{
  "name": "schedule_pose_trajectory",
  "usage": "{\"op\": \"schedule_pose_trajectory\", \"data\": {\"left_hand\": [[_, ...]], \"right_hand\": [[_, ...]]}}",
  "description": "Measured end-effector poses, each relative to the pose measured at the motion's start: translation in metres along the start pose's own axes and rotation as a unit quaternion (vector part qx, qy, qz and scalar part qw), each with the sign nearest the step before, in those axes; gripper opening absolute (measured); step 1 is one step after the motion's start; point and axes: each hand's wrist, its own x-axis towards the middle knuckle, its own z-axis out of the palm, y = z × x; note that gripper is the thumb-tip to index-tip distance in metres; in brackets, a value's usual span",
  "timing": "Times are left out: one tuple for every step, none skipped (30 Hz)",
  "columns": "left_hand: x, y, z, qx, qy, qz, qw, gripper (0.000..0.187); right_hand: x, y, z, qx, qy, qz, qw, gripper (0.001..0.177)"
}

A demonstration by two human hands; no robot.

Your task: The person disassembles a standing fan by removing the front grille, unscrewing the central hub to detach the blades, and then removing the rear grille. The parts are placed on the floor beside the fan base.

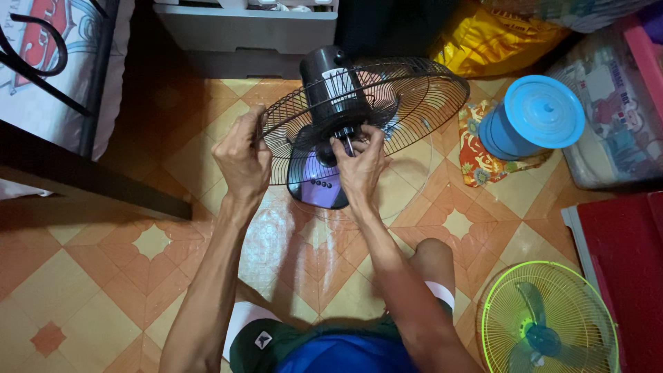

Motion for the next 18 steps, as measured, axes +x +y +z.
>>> {"op": "schedule_pose_trajectory", "data": {"left_hand": [[0.001, 0.0, 0.0, -0.003, 0.005, 0.003, 1.0, 0.03], [0.001, 0.001, 0.0, -0.007, 0.01, 0.007, 1.0, 0.028], [0.001, 0.002, 0.001, -0.01, 0.015, 0.01, 1.0, 0.026], [0.002, 0.002, 0.001, -0.011, 0.013, 0.005, 1.0, 0.027], [0.001, 0.003, 0.001, -0.011, 0.012, 0.001, 1.0, 0.028], [0.001, 0.002, 0.0, -0.01, 0.011, -0.004, 1.0, 0.029], [0.001, 0.002, -0.001, -0.012, 0.01, -0.003, 1.0, 0.03], [0.001, 0.002, -0.001, -0.014, 0.01, -0.002, 1.0, 0.031], [0.001, 0.001, -0.001, -0.017, 0.009, -0.001, 1.0, 0.032], [0.001, 0.001, -0.001, -0.018, 0.006, -0.004, 1.0, 0.034], [0.0, 0.001, -0.002, -0.02, 0.003, -0.006, 1.0, 0.037], [0.0, 0.001, -0.002, -0.022, 0.001, -0.009, 1.0, 0.04], [0.001, 0.001, -0.001, -0.021, -0.001, -0.007, 1.0, 0.04], [0.0, 0.001, -0.002, -0.019, -0.002, -0.005, 1.0, 0.041], [0.0, 0.001, -0.002, -0.017, -0.003, -0.003, 1.0, 0.042], [0.0, 0.001, -0.003, -0.015, -0.001, -0.003, 1.0, 0.042], [0.0, 0.001, -0.003, -0.013, 0.001, -0.002, 1.0, 0.041], [0.0, 0.001, -0.002, -0.012, 0.003, -0.001, 1.0, 0.041]], "right_hand": [[0.001, 0.002, 0.001, -0.003, 0.003, -0.018, 1.0, 0.055], [0.002, 0.005, 0.001, -0.007, 0.007, -0.036, 0.999, 0.053], [0.002, 0.007, 0.0, -0.011, 0.01, -0.053, 0.998, 0.051], [0.003, 0.008, 0.0, 0.001, 0.009, -0.034, 0.999, 0.05], [0.003, 0.009, 0.0, 0.013, 0.007, -0.014, 1.0, 0.049], [0.002, 0.009, 0.0, 0.025, 0.004, 0.006, 1.0, 0.048], [0.002, 0.009, 0.001, 0.03, 0.001, 0.009, 0.999, 0.047], [0.002, 0.009, 0.002, 0.035, -0.001, 0.012, 0.999, 0.047], [0.003, 0.01, 0.002, 0.04, -0.003, 0.015, 0.999, 0.047], [0.005, 0.012, 0.001, 0.04, -0.021, 0.045, 0.998, 0.048], [0.007, 0.014, 0.0, 0.04, -0.04, 0.075, 0.996, 0.052], [0.01, 0.018, 0.0, 0.039, -0.059, 0.105, 0.992, 0.057], [0.012, 0.023, 0.0, 0.069, -0.079, 0.153, 0.983, 0.061], [0.015, 0.029, 0.002, 0.1, -0.1, 0.201, 0.969, 0.067], [0.018, 0.036, 0.005, 0.13, -0.121, 0.249, 0.952, 0.073], [0.021, 0.045, 0.007, 0.209, -0.155, 0.299, 0.918, 0.076], [0.025, 0.056, 0.01, 0.286, -0.187, 0.346, 0.874, 0.08], [0.028, 0.066, 0.011, 0.359, -0.217, 0.389, 0.82, 0.084]]}}
